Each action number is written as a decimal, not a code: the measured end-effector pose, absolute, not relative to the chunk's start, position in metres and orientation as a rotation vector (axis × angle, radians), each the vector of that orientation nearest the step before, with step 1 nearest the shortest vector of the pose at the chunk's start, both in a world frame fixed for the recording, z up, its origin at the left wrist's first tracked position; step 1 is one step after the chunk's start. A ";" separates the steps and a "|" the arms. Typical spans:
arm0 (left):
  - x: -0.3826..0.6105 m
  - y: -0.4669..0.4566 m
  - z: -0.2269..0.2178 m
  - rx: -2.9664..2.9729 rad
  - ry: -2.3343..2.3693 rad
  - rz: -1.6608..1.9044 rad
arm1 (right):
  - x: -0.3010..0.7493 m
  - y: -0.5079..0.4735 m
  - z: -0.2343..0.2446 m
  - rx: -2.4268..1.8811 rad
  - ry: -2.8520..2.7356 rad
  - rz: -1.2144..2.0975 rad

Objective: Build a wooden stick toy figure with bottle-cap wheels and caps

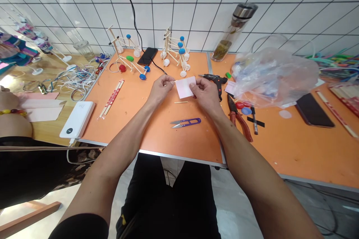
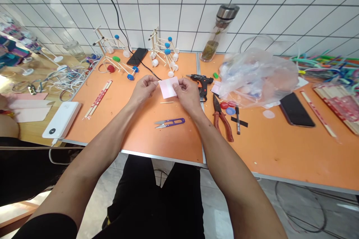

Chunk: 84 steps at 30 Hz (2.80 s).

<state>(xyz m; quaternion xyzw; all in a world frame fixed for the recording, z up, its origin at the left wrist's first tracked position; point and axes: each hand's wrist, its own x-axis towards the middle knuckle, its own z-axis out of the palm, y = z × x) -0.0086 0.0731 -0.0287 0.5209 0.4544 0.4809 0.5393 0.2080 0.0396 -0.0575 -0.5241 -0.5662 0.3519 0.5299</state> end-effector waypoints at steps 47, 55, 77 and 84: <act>-0.018 0.077 -0.019 1.020 1.200 1.251 | 0.186 -0.032 0.023 -1.717 -2.790 0.703; -0.019 0.079 -0.019 1.007 1.204 1.261 | 0.185 -0.027 0.008 -1.564 -2.606 0.748; -0.018 0.077 -0.019 0.938 1.122 1.289 | 0.193 0.012 -0.047 -1.299 -1.588 0.948; -0.016 0.071 -0.015 0.934 1.089 1.264 | 0.189 0.015 -0.050 -1.193 -1.563 1.021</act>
